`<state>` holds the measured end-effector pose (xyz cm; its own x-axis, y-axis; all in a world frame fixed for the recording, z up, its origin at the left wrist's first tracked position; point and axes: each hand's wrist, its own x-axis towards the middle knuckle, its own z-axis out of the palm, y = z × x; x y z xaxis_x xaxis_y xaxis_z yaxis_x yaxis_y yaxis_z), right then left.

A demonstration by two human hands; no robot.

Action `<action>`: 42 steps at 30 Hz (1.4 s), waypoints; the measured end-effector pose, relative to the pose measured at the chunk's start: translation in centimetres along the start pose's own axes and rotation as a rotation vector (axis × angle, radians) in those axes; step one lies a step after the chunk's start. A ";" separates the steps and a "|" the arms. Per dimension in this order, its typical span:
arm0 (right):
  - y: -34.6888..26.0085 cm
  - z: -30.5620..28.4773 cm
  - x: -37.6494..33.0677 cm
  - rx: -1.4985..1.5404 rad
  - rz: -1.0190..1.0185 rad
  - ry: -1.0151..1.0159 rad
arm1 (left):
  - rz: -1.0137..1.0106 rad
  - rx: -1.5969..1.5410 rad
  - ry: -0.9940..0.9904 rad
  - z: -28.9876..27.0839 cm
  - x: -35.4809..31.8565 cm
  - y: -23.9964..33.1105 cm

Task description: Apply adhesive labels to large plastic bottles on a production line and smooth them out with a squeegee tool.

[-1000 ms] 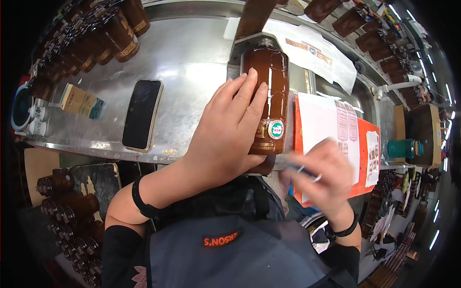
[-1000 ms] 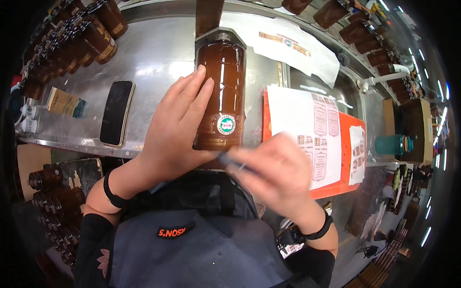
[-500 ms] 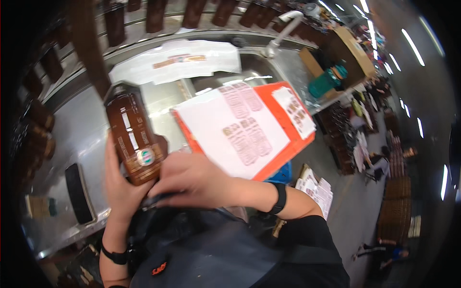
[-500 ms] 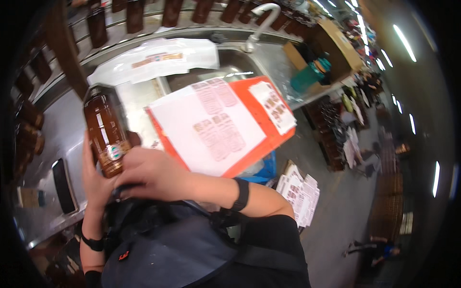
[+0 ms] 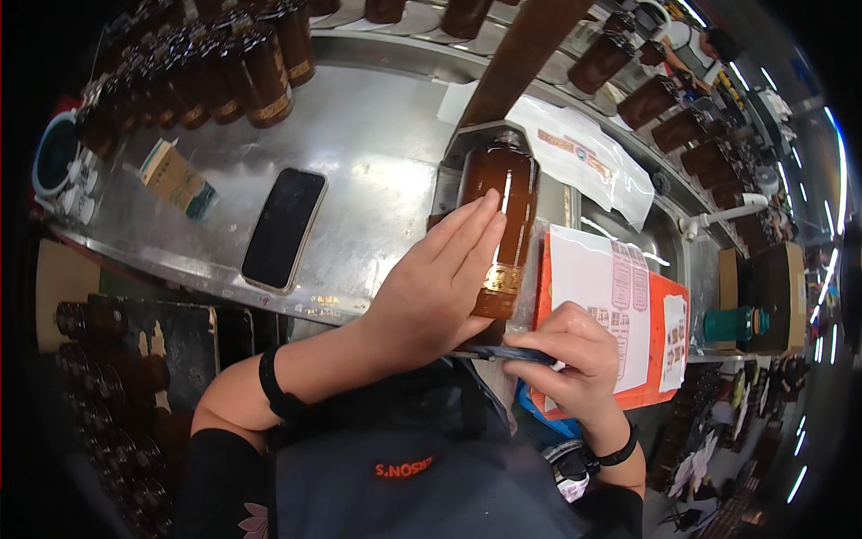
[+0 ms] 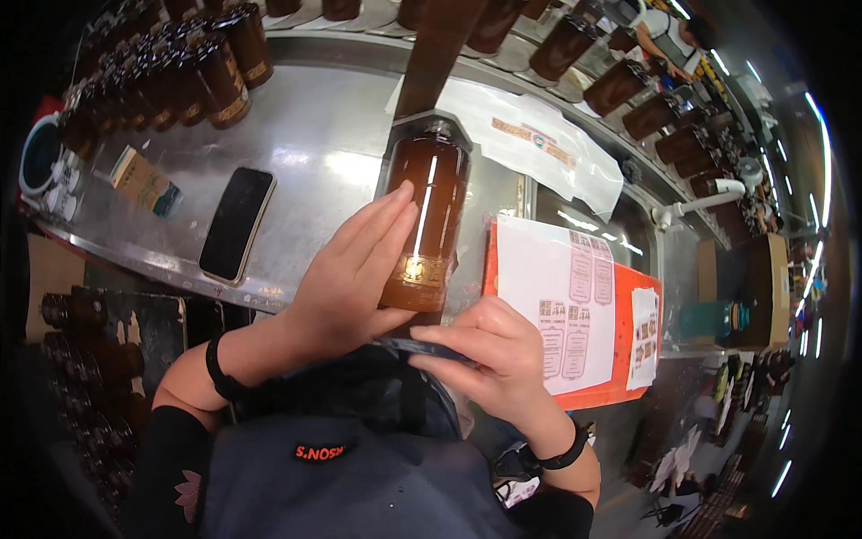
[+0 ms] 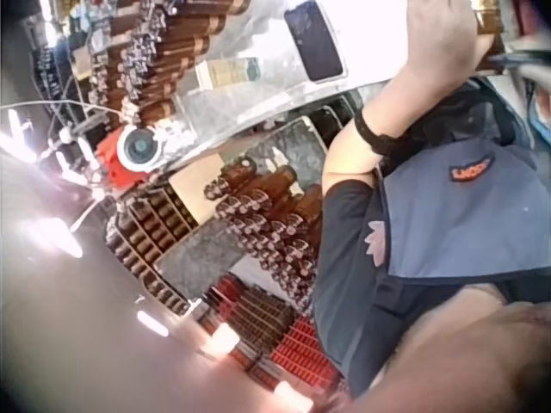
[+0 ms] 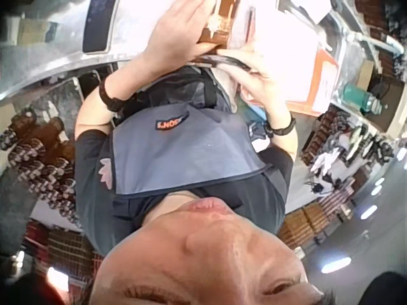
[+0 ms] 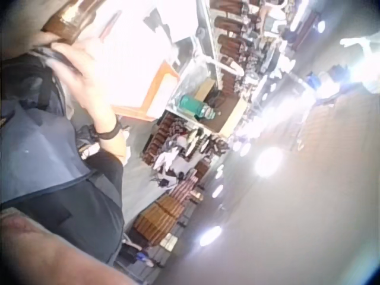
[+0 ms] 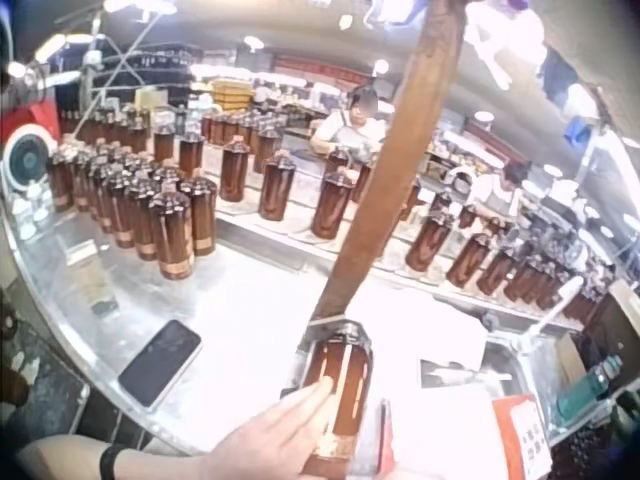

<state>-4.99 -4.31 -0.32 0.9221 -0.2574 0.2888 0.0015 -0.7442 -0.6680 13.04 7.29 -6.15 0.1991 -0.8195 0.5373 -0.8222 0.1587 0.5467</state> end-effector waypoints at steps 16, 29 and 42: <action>0.0 0.4 0.4 -0.289 0.096 0.142 | -0.280 -0.147 -0.037 0.2 -1.1 -1.0; -0.7 -0.5 1.7 -0.147 -0.120 -0.179 | -0.298 -0.140 -0.007 0.3 -1.5 -1.2; 0.2 -2.2 2.5 -0.153 0.202 0.148 | -0.309 -0.287 0.030 0.5 -1.3 -1.6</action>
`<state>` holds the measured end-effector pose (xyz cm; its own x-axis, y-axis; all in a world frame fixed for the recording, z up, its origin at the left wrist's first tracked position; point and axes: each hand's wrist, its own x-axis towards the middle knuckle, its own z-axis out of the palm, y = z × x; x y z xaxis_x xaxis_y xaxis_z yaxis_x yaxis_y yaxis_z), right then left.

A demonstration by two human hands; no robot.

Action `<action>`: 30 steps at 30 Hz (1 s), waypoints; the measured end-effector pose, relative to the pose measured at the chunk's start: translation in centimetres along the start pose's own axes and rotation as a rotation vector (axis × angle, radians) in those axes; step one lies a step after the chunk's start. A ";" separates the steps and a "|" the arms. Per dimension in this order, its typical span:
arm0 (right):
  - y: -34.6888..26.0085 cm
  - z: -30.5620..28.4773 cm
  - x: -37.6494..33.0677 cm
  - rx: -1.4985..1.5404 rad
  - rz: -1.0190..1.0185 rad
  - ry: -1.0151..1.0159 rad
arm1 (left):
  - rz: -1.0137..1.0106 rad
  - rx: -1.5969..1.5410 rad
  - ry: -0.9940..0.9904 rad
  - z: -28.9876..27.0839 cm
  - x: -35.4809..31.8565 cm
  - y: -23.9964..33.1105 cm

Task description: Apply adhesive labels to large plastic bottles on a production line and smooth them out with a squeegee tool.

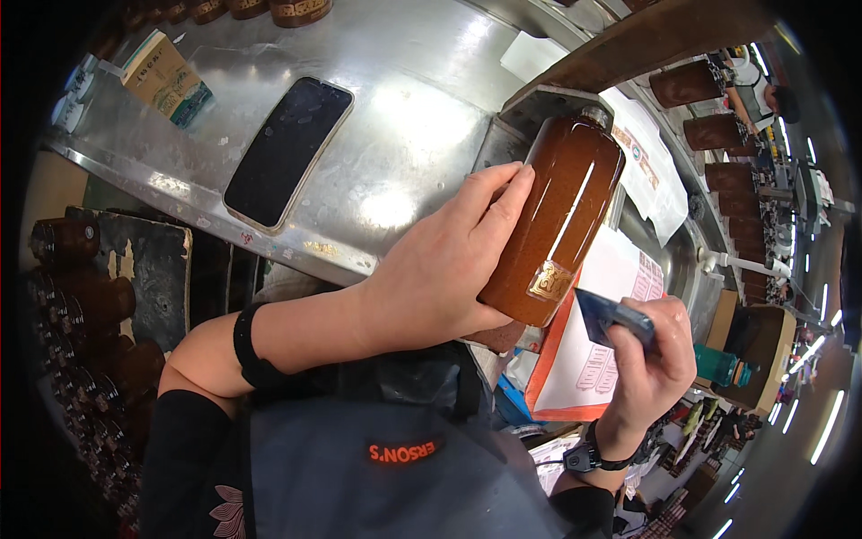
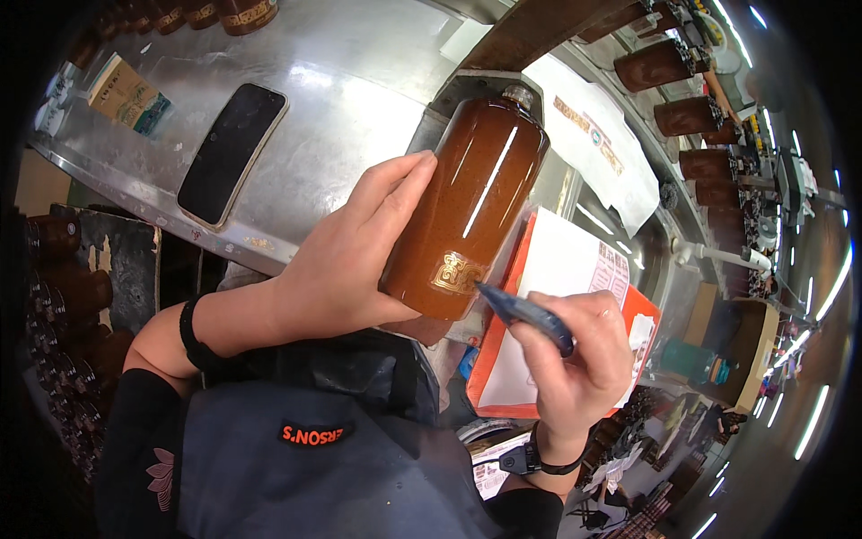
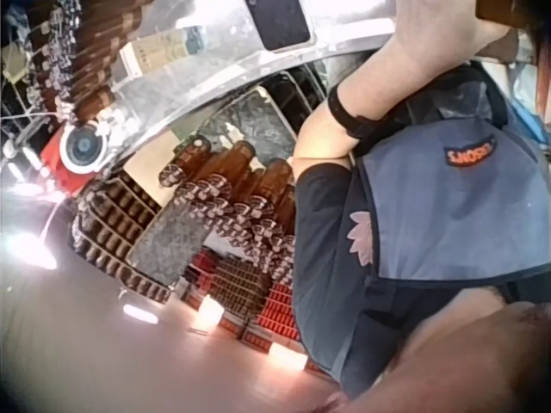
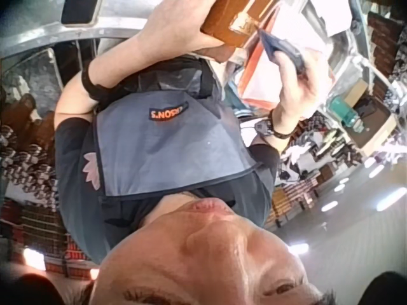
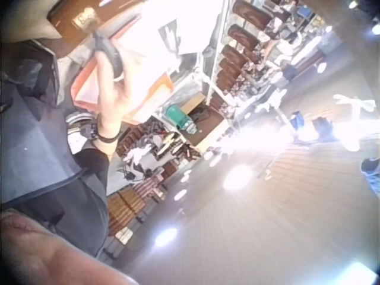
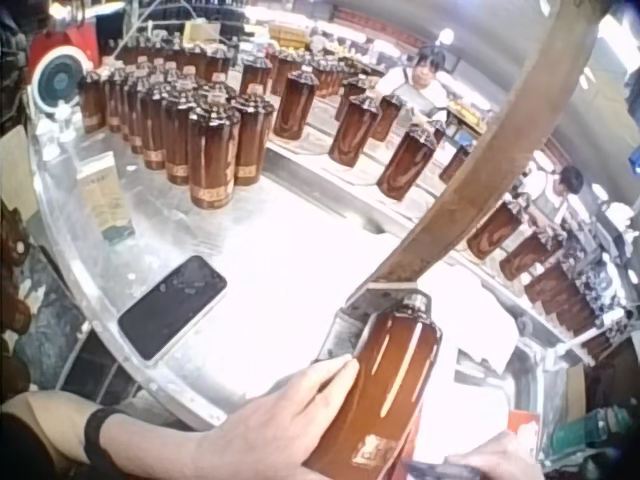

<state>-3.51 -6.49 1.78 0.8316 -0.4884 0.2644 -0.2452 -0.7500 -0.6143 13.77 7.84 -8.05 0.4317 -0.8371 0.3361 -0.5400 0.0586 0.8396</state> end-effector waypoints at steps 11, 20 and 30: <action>-1.7 1.2 -0.1 -0.179 -0.374 -0.324 | 0.045 0.045 -0.004 0.5 0.6 -0.7; -0.9 0.5 0.0 -0.055 -0.211 -0.245 | 0.013 -0.179 -0.172 0.0 0.7 -1.2; 2.7 -0.5 -2.1 0.141 0.099 0.185 | -0.215 -0.487 -0.244 -0.1 1.2 -0.8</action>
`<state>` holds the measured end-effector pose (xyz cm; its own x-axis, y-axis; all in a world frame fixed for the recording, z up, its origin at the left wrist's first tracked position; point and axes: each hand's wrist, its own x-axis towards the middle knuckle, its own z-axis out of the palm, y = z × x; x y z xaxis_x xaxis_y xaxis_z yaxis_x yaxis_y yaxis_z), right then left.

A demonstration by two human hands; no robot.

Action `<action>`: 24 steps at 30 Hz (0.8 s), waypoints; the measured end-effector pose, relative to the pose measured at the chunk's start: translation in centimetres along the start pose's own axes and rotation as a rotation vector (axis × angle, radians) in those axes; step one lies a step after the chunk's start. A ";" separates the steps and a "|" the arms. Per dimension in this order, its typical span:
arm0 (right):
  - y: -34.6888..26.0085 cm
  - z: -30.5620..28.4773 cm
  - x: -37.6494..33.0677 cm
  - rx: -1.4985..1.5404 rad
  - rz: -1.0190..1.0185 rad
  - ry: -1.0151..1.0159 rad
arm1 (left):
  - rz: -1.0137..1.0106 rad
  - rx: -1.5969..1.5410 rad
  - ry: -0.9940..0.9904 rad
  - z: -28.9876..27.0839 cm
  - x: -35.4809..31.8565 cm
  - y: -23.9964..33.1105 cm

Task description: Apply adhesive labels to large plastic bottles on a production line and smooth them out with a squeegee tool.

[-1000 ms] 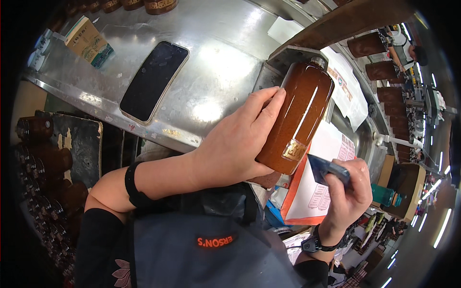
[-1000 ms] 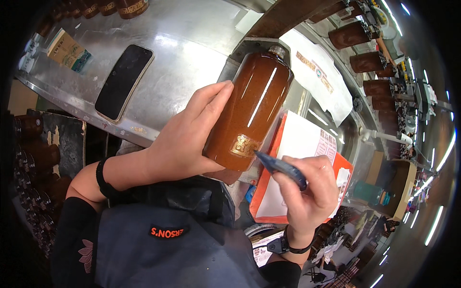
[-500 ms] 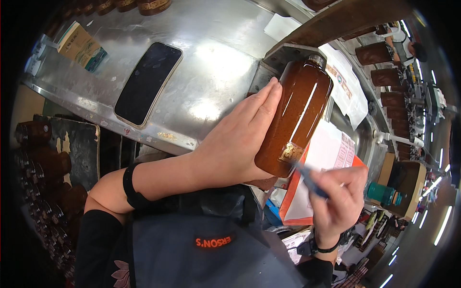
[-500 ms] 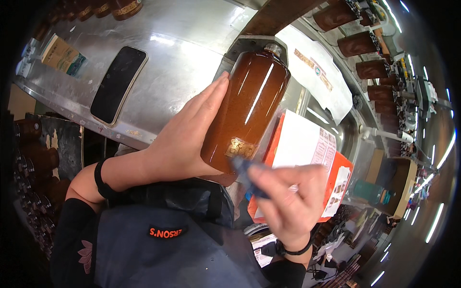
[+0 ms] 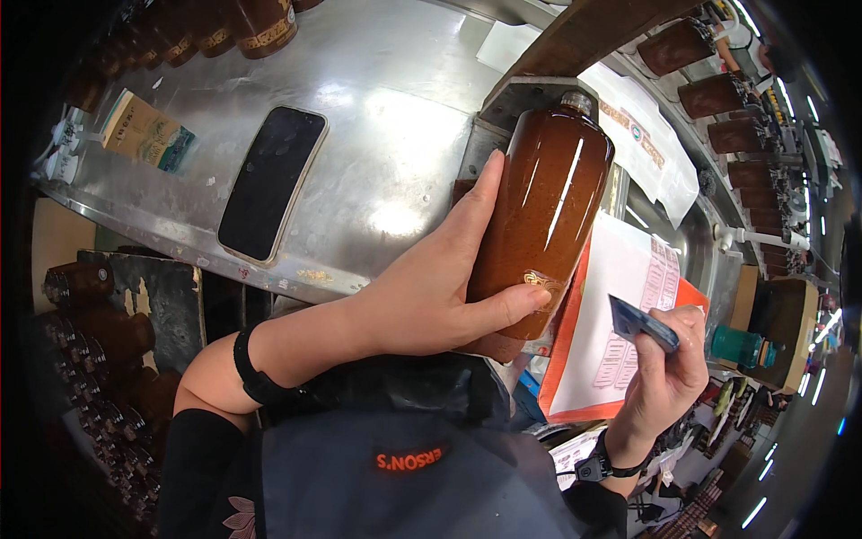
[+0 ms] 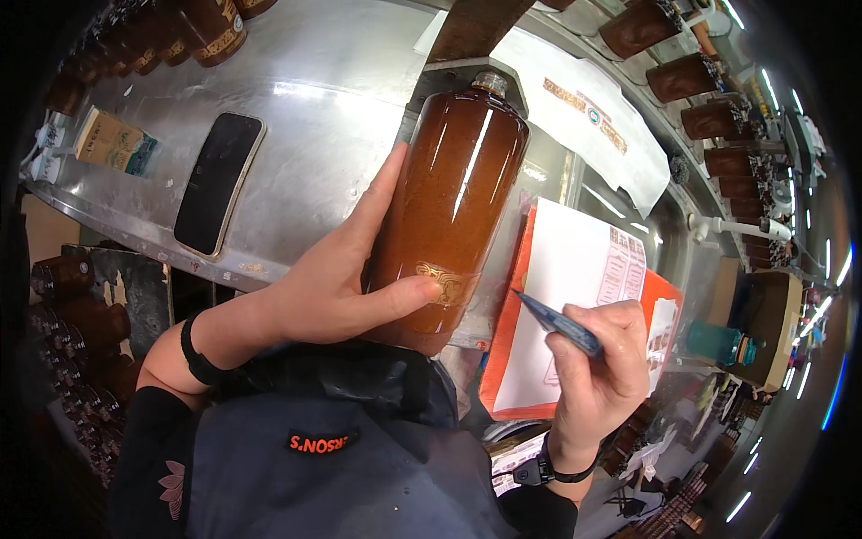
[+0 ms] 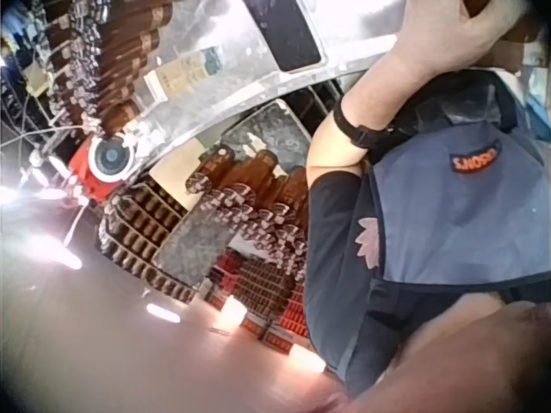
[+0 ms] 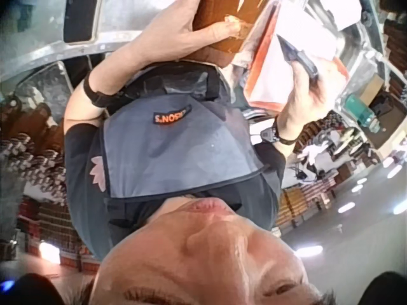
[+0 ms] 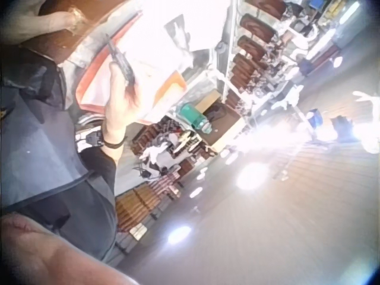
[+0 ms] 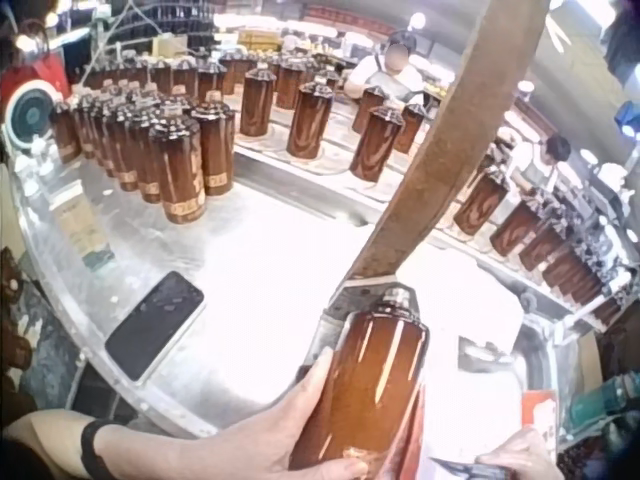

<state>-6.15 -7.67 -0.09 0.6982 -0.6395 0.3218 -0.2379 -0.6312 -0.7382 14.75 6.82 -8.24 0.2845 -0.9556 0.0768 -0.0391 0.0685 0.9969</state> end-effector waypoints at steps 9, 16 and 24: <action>0.4 0.9 -0.1 0.102 0.076 -0.017 | -0.002 -0.005 -0.010 -0.2 0.0 -0.1; -1.0 2.3 0.2 -0.077 -0.026 -0.120 | 0.124 0.176 0.001 -0.5 -0.2 -0.3; -3.8 2.2 1.6 -0.301 -0.371 -0.393 | 0.180 0.384 0.117 0.3 -0.3 -0.6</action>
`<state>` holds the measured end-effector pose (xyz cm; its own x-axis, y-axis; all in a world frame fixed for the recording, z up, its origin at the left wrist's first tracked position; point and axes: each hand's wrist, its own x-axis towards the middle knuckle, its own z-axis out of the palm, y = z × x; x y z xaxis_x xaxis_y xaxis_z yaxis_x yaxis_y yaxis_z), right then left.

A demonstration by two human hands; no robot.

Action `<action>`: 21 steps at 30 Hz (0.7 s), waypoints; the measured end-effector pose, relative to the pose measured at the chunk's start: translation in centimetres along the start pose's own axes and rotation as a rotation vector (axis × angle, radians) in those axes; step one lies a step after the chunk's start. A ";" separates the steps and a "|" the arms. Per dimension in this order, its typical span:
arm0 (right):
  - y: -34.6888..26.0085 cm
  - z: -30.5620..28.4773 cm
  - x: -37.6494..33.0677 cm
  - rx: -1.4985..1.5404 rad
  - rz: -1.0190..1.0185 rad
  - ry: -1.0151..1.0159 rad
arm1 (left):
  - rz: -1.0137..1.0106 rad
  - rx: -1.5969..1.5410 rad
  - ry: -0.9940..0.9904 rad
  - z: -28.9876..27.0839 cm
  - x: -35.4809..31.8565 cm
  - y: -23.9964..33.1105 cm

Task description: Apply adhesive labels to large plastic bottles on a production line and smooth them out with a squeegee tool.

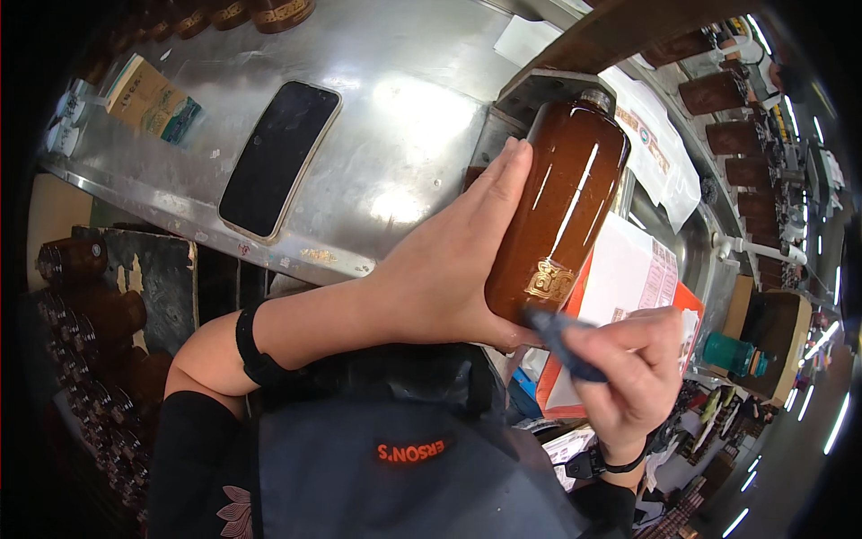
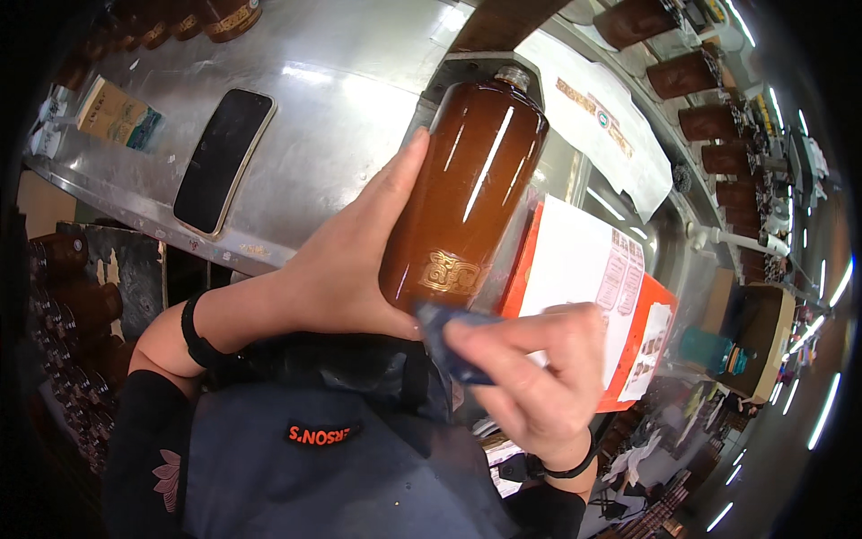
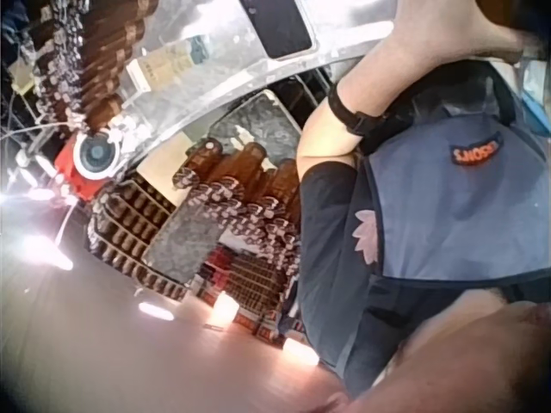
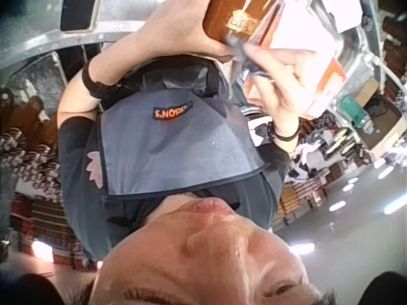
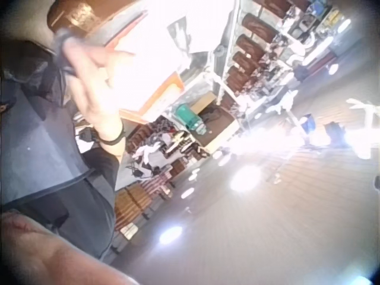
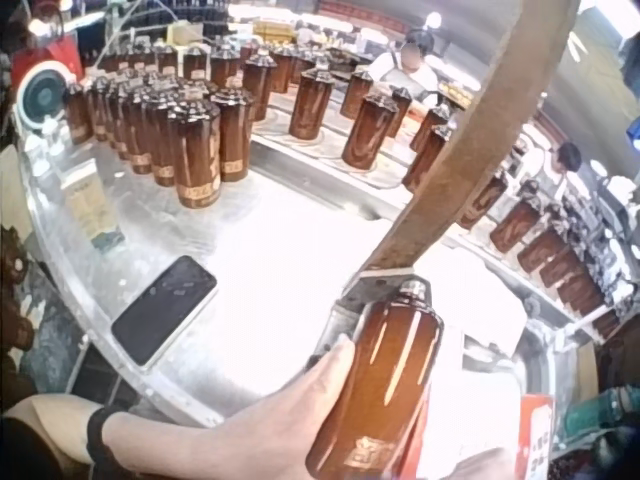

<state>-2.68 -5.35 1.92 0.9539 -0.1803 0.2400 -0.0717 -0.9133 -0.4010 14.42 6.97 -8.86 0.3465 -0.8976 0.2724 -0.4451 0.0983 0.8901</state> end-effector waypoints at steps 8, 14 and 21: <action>-0.7 0.8 2.0 0.091 -0.058 -0.127 | 0.004 0.015 0.069 0.5 -0.3 -0.3; 3.8 0.5 5.1 0.157 0.357 0.338 | 0.033 0.012 0.082 0.1 -0.2 -0.2; 2.9 0.6 5.5 -0.246 0.149 0.343 | 0.016 -0.059 0.009 -0.6 -0.3 -1.2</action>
<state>2.56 -8.81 1.56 0.7790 -0.3897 0.4912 -0.3080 -0.9202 -0.2416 15.36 7.41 -9.75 0.3479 -0.8917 0.2896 -0.4009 0.1378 0.9057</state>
